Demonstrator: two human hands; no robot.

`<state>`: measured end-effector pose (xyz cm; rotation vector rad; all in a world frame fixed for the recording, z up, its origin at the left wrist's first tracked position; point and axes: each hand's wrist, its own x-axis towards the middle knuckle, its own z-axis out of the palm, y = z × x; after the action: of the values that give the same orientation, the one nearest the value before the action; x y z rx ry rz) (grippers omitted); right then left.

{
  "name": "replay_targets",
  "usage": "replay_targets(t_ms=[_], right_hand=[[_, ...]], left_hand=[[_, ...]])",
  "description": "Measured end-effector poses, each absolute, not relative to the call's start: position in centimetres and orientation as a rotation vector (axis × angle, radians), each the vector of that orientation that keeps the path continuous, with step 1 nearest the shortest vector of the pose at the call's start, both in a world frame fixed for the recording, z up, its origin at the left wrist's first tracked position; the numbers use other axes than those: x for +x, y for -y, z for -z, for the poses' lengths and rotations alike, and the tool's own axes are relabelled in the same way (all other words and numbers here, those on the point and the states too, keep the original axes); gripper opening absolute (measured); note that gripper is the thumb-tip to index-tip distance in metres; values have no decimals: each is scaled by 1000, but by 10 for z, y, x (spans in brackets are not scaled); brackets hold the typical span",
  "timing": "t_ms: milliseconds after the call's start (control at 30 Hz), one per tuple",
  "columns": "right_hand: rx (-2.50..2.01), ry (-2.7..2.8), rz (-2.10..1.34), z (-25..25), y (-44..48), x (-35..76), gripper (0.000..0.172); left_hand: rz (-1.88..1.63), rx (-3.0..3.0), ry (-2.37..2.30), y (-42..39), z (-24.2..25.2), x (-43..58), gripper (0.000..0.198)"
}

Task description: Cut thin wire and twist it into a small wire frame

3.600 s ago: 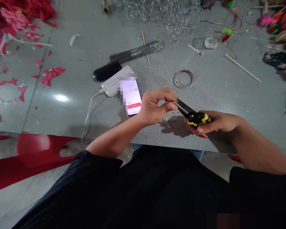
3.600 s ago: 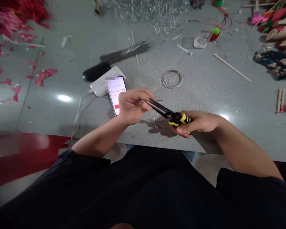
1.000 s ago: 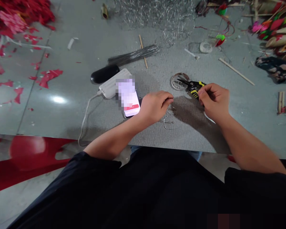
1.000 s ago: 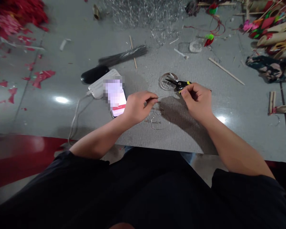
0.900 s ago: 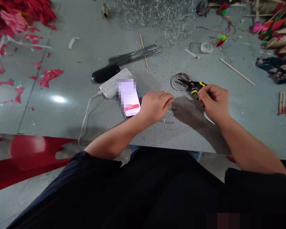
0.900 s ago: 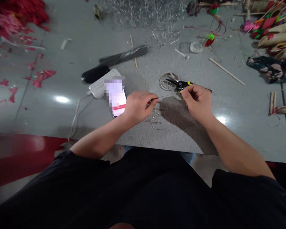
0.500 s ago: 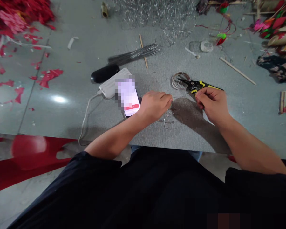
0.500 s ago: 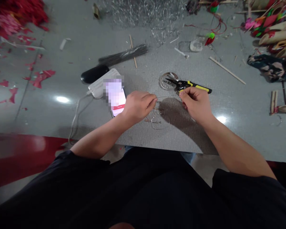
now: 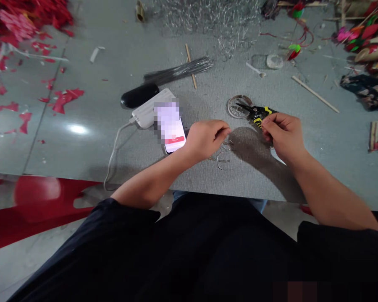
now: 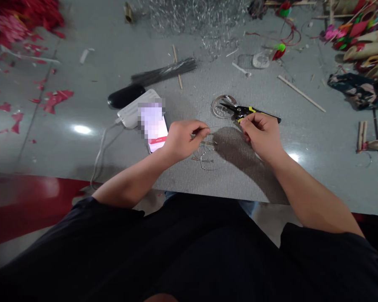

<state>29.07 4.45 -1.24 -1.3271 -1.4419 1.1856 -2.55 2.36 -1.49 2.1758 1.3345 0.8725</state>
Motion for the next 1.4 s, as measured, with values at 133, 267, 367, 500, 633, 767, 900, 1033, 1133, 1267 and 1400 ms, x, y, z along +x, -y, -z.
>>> replay_targets(t_ms=[133, 267, 367, 500, 633, 767, 900, 1033, 1133, 1267, 1400], right_hand=[[-1274, 1432, -1110, 19, -48, 290, 75], [-1255, 1485, -1099, 22, -49, 291, 73], [-1230, 1565, -1061, 21, -48, 291, 73], [-1142, 1680, -923, 22, -44, 290, 64], [-1042, 1812, -599, 26, -43, 289, 61], [-986, 1878, -423, 31, -46, 291, 59], [-901, 1904, -338, 34, -48, 292, 51], [-911, 1922, -322, 34, -51, 293, 47], [-1044, 1963, -337, 35, -57, 298, 51], [-1089, 2047, -419, 36, -62, 303, 55], [-983, 2174, -420, 34, -56, 300, 54]], left_hand=[[-1010, 1977, -1293, -24, 8, -24, 18], [-1060, 1863, -1267, -25, 7, -23, 17], [-1059, 1781, -1268, -28, 7, -24, 19], [-1009, 1621, -1244, -31, 4, -25, 24], [-955, 1439, -1201, -32, -3, -25, 27], [-887, 1313, -1147, -32, -8, -24, 28], [-831, 1205, -1111, -32, -9, -23, 37], [-870, 1228, -1158, -32, -7, -22, 32], [-922, 1298, -1181, -32, -5, -21, 28], [-937, 1419, -1166, -33, -3, -22, 25], [-880, 1510, -1106, -29, 0, -20, 22]])
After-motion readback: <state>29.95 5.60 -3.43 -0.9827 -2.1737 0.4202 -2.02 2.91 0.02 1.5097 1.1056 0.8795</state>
